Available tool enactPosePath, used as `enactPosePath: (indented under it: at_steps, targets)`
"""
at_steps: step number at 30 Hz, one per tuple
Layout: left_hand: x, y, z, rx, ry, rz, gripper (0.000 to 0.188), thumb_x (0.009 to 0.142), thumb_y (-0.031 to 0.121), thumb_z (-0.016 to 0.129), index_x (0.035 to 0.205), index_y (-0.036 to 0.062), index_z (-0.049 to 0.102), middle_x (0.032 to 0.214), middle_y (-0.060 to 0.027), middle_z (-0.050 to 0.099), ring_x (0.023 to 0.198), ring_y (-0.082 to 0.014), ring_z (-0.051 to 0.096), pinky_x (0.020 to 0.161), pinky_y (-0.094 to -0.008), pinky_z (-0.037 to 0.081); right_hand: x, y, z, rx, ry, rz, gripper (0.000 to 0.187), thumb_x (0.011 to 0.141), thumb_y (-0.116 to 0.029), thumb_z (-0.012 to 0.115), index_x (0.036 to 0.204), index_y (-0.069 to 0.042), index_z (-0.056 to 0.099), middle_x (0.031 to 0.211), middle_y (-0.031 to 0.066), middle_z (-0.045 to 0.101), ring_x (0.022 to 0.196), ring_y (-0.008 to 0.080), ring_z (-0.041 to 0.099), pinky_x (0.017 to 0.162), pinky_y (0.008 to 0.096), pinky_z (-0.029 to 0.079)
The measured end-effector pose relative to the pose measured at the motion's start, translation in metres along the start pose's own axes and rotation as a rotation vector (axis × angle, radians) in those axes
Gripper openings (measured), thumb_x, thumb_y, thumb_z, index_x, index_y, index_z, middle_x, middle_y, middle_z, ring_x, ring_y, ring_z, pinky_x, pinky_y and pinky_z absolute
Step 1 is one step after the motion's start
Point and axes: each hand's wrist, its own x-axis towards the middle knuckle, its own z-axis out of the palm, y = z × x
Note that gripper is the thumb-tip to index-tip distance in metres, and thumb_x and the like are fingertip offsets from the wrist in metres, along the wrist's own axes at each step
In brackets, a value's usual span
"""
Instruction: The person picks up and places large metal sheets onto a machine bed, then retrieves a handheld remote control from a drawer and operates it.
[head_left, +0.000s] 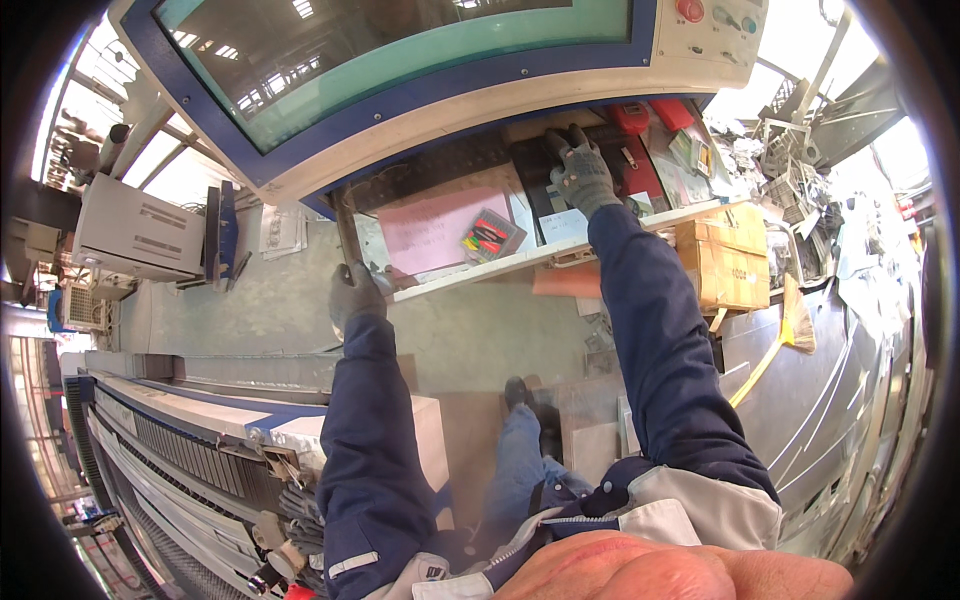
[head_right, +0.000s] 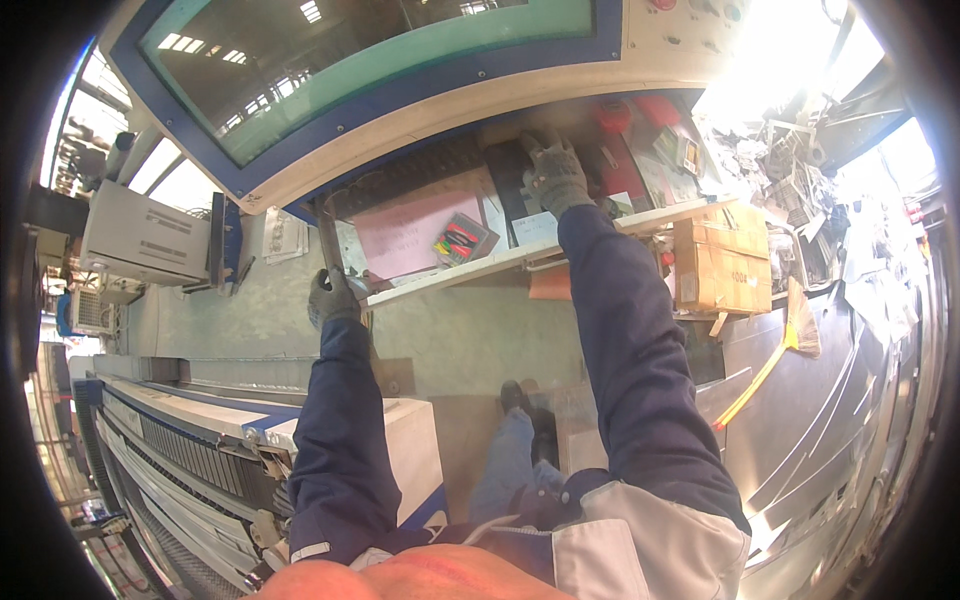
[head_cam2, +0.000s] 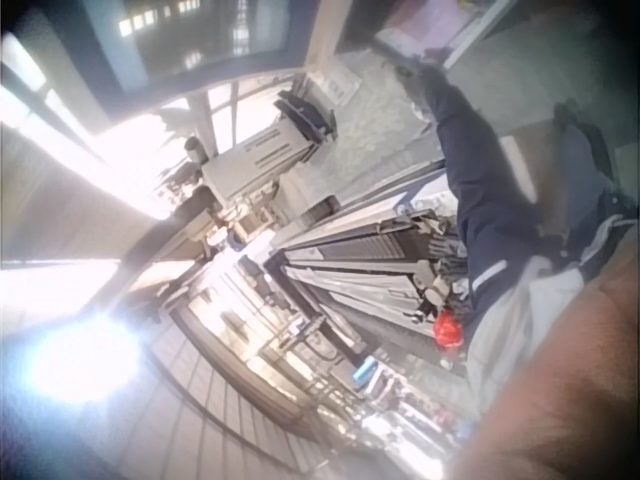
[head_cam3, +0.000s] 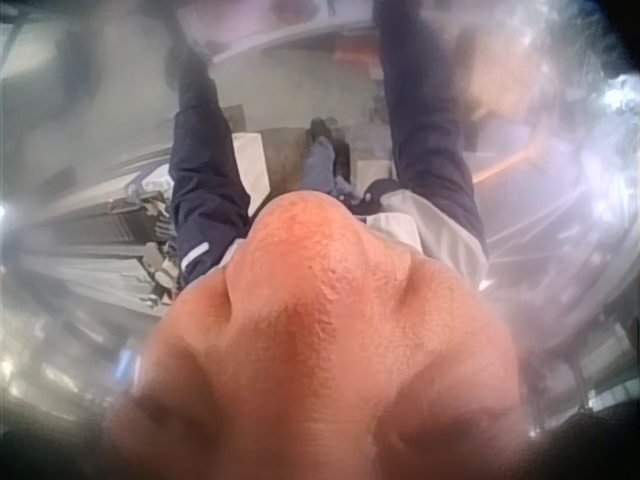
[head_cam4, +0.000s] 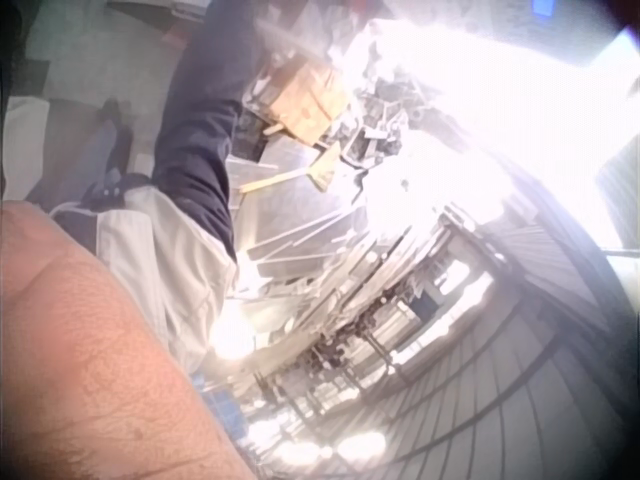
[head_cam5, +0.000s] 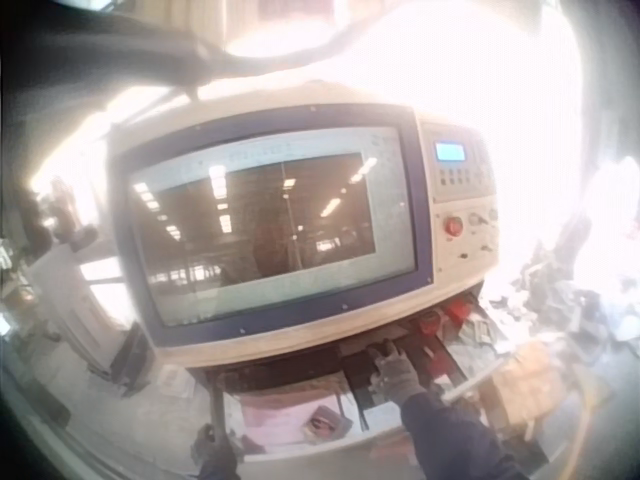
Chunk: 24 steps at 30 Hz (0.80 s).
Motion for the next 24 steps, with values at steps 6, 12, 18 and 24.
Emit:
enactPosePath:
  at_steps: [6,12,18,24]
  targets:
    - [-0.0018,0.0029,-0.0034,-0.015,-0.023,-0.047,0.047,0.093,0.042,0.055,0.12,0.005,0.065,0.107,-0.0206,0.07,0.102,-0.0384,0.067,0.088,-0.0447,0.05,0.002,-0.0011,0.0025,-0.021,-0.035,0.036,0.073,0.078,-0.024,0.06,0.148,-0.02,0.042,0.151,0.0242,0.036,0.129,0.0455,0.044,0.108,0.0465,0.041]
    - [-0.0003,-0.002,0.0004,-0.04,0.019,-0.024,0.047,0.092,0.043,0.057,0.119,0.0049,0.065,0.105,-0.0203,0.071,0.101,-0.0366,0.068,0.088,-0.0448,0.05,-0.0006,-0.0045,-0.0028,0.058,-0.016,0.064,0.075,0.077,-0.022,0.062,0.148,-0.017,0.039,0.151,0.0218,0.036,0.128,0.0449,0.046,0.107,0.046,0.043]
    - [-0.0027,0.0022,-0.0018,-0.028,0.008,-0.04,0.044,0.092,0.042,0.058,0.116,0.0054,0.066,0.102,-0.0197,0.072,0.098,-0.0363,0.068,0.085,-0.0452,0.051,-0.002,-0.0017,0.0019,0.122,0.082,0.032,0.068,0.075,-0.017,0.065,0.14,-0.011,0.045,0.148,0.0208,0.039,0.126,0.0422,0.049,0.106,0.0445,0.044]
    - [-0.0038,0.0039,-0.0029,-0.037,0.011,-0.024,0.041,0.093,0.04,0.057,0.114,0.0056,0.067,0.101,-0.0186,0.072,0.097,-0.036,0.069,0.084,-0.0453,0.051,-0.0014,0.0,0.005,0.124,0.08,0.04,0.065,0.075,-0.017,0.065,0.138,-0.012,0.047,0.148,0.0204,0.039,0.126,0.0423,0.049,0.106,0.0447,0.044]
